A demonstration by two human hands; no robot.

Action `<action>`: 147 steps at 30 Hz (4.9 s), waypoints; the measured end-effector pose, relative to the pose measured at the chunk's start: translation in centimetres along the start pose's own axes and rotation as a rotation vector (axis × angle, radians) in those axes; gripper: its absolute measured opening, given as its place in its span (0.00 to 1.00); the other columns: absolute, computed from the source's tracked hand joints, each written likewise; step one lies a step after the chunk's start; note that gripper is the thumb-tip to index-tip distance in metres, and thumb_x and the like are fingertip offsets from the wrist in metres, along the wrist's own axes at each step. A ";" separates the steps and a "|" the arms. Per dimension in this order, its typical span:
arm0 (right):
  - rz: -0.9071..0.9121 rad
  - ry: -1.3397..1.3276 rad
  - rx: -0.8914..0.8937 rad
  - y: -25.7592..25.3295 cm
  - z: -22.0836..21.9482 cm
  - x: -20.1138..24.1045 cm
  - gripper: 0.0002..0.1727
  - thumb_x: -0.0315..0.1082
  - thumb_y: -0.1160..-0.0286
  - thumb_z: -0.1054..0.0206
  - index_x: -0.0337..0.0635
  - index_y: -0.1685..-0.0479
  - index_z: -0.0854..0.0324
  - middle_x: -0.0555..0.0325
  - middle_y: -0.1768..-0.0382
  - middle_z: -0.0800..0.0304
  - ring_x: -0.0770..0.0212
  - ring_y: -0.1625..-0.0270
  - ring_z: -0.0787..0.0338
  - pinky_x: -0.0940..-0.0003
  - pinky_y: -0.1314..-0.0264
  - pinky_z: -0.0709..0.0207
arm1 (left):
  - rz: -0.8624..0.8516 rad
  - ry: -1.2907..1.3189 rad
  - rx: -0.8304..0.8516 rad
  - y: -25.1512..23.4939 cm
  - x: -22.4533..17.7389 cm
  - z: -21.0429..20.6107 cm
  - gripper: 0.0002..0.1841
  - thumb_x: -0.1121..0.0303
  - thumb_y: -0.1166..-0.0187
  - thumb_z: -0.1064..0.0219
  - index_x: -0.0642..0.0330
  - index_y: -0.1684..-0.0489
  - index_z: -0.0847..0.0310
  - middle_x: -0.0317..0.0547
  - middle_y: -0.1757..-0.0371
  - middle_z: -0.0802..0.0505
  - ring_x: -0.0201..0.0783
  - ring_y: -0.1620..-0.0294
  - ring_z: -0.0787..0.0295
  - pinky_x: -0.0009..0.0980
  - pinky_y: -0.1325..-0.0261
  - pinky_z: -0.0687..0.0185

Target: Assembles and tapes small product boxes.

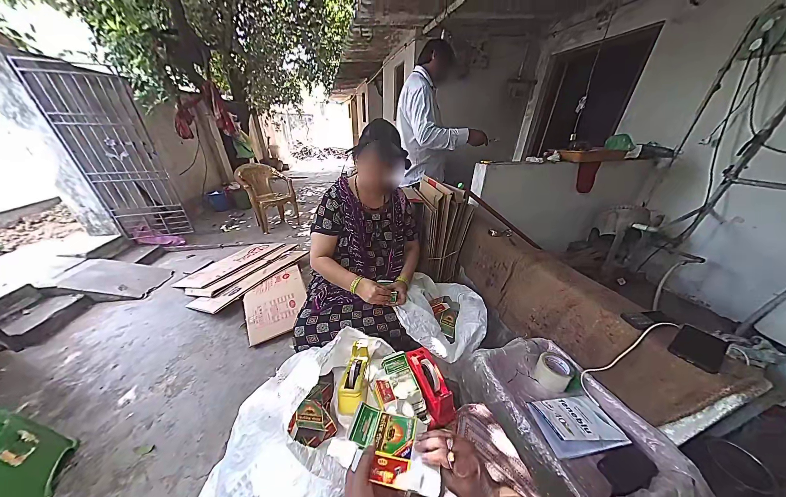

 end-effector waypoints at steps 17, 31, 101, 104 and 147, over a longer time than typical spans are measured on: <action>-1.029 -0.335 -0.268 3.0 -1.7 -3.8 0.36 0.39 0.37 0.21 0.33 0.27 0.23 0.42 0.34 0.15 0.55 0.33 0.14 0.59 0.30 0.18 | -0.526 -0.748 0.322 2.6 -0.1 -2.7 0.22 0.75 0.21 0.38 0.75 0.28 0.26 0.53 0.46 0.06 0.35 0.48 0.06 0.38 0.39 0.09; -0.996 -0.471 -0.136 2.2 -0.5 -3.0 0.14 0.30 0.41 0.19 0.37 0.58 0.14 0.56 0.66 0.06 0.64 0.61 0.07 0.64 0.52 0.11 | -0.302 -0.776 0.303 1.7 0.9 -1.8 0.15 0.72 0.17 0.36 0.67 0.37 0.17 0.50 0.50 0.04 0.39 0.50 0.03 0.42 0.38 0.07; -0.871 -0.513 0.008 -1.8 -1.7 -3.7 0.15 0.32 0.25 0.28 0.38 0.42 0.11 0.55 0.64 0.05 0.66 0.66 0.10 0.68 0.58 0.15 | -0.523 -0.708 0.380 1.9 -0.7 -3.1 0.21 0.58 0.11 0.43 0.55 0.78 0.20 0.40 0.78 0.13 0.35 0.77 0.14 0.36 0.69 0.15; -0.690 -0.400 0.041 -3.0 -1.1 -3.2 0.10 0.32 0.27 0.26 0.41 0.50 0.07 0.63 0.64 0.03 0.74 0.65 0.09 0.73 0.56 0.14 | -0.480 -0.592 0.338 1.9 -1.0 -2.9 0.15 0.62 0.12 0.42 0.63 0.66 0.18 0.46 0.74 0.09 0.39 0.74 0.10 0.38 0.67 0.11; -0.653 -0.495 0.065 -2.7 -1.7 -0.8 0.28 0.31 0.26 0.28 0.38 0.24 0.21 0.56 0.32 0.10 0.69 0.32 0.12 0.68 0.25 0.21 | -0.732 -1.220 0.200 3.0 -1.4 -3.1 0.56 0.51 0.58 0.14 0.60 0.16 0.30 0.51 0.32 0.10 0.44 0.36 0.10 0.49 0.33 0.14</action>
Point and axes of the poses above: each hand's wrist, its own y-axis away from the middle knuckle, its own z-axis out of the back of the hand, x = y × z, the point moved 7 cm from there along -y, towards the middle knuckle
